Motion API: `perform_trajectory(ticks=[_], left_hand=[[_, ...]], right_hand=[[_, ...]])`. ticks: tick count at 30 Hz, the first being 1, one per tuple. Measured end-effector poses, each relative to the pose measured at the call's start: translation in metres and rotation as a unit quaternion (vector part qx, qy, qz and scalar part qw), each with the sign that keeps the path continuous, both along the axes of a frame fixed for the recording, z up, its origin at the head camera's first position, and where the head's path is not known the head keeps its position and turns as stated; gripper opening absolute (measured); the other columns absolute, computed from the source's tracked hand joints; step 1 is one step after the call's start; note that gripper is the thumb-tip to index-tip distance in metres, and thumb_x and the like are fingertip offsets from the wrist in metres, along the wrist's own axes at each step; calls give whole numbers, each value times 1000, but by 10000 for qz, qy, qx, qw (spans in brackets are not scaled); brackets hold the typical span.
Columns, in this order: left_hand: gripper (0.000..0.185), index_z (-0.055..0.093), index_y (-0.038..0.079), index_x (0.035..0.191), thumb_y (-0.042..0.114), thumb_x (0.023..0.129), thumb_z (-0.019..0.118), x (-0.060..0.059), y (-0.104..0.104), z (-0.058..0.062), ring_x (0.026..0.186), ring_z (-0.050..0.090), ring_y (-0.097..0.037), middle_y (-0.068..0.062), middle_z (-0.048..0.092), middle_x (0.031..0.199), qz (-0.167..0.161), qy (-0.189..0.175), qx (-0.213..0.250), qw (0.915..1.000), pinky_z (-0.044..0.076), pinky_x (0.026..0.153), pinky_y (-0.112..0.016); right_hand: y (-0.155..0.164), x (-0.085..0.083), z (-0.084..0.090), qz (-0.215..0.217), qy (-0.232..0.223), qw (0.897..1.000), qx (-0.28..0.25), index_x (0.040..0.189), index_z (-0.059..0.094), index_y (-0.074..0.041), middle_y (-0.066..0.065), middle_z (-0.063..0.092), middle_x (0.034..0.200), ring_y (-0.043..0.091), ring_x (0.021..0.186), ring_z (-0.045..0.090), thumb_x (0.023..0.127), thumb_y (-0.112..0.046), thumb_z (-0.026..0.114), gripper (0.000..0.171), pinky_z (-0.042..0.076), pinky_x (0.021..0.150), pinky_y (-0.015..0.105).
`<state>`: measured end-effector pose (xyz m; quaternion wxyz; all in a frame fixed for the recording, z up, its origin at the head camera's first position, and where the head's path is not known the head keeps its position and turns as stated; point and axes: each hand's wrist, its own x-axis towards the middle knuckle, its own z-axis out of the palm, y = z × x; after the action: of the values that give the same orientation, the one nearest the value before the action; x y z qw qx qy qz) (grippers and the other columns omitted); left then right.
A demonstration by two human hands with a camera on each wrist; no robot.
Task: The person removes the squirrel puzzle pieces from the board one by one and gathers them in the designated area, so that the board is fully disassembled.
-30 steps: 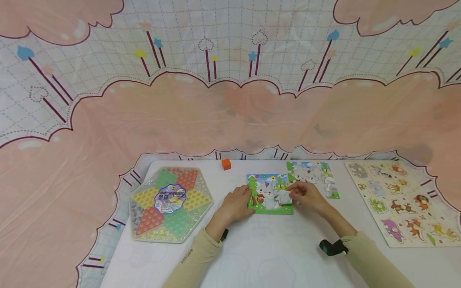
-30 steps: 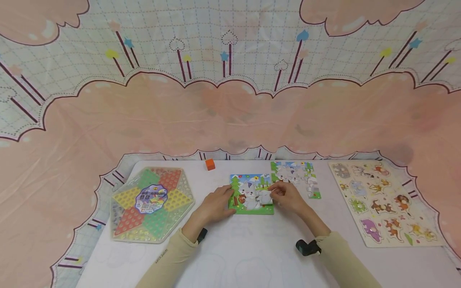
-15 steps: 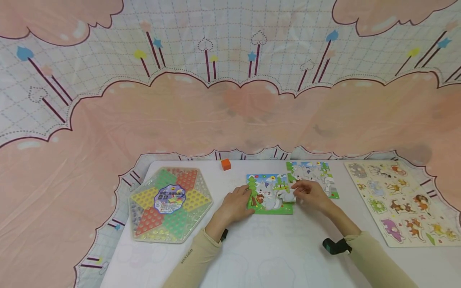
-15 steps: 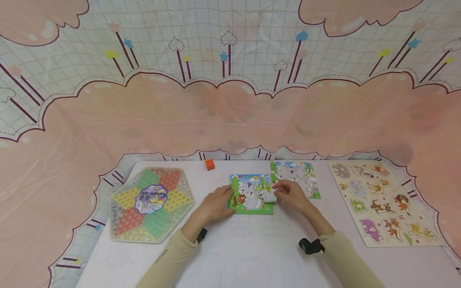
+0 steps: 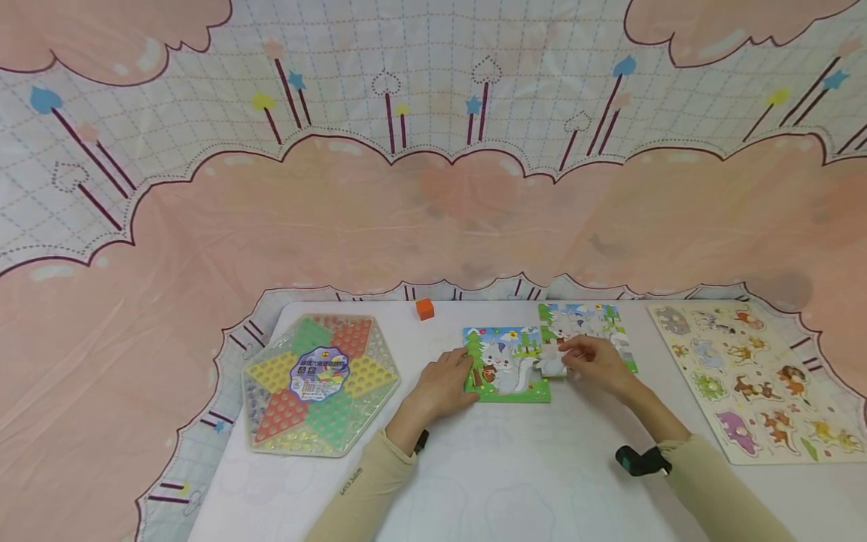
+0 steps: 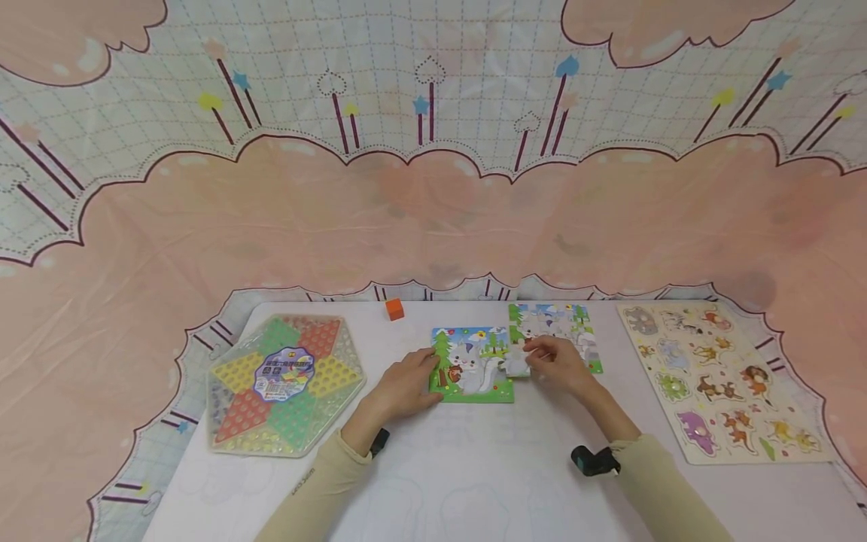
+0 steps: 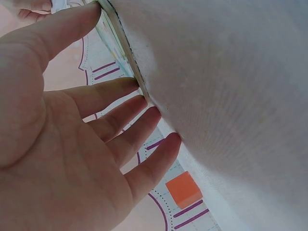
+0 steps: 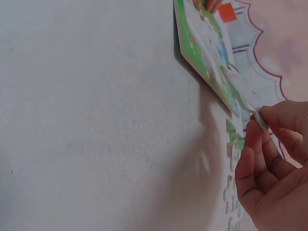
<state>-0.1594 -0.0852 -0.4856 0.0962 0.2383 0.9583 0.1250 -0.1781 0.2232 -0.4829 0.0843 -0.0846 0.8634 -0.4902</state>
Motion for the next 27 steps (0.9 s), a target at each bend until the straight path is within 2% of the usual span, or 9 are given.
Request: perform_trajectory(ticks=[8,27], left_hand=[[67,48,1,143,38,91,70,0,0,1,136,41,-29,-14,42,149,29,-48,6,10000,43,102,-47],[68,47,1,144,38,91,70,-1,0,-3,137,39,-29,-13,41,151,54,-114,37,9999,42,103,-47]], right_hand=[[12,-2,1,-4,282,9996,-21,109,64,10,16,68,88,19,69,62,90,-2,68,22,50,56,25],[44,0,3,-212,288,9993,112,110,62,14,20,68,86,12,68,60,92,-1,64,24,50,56,26]])
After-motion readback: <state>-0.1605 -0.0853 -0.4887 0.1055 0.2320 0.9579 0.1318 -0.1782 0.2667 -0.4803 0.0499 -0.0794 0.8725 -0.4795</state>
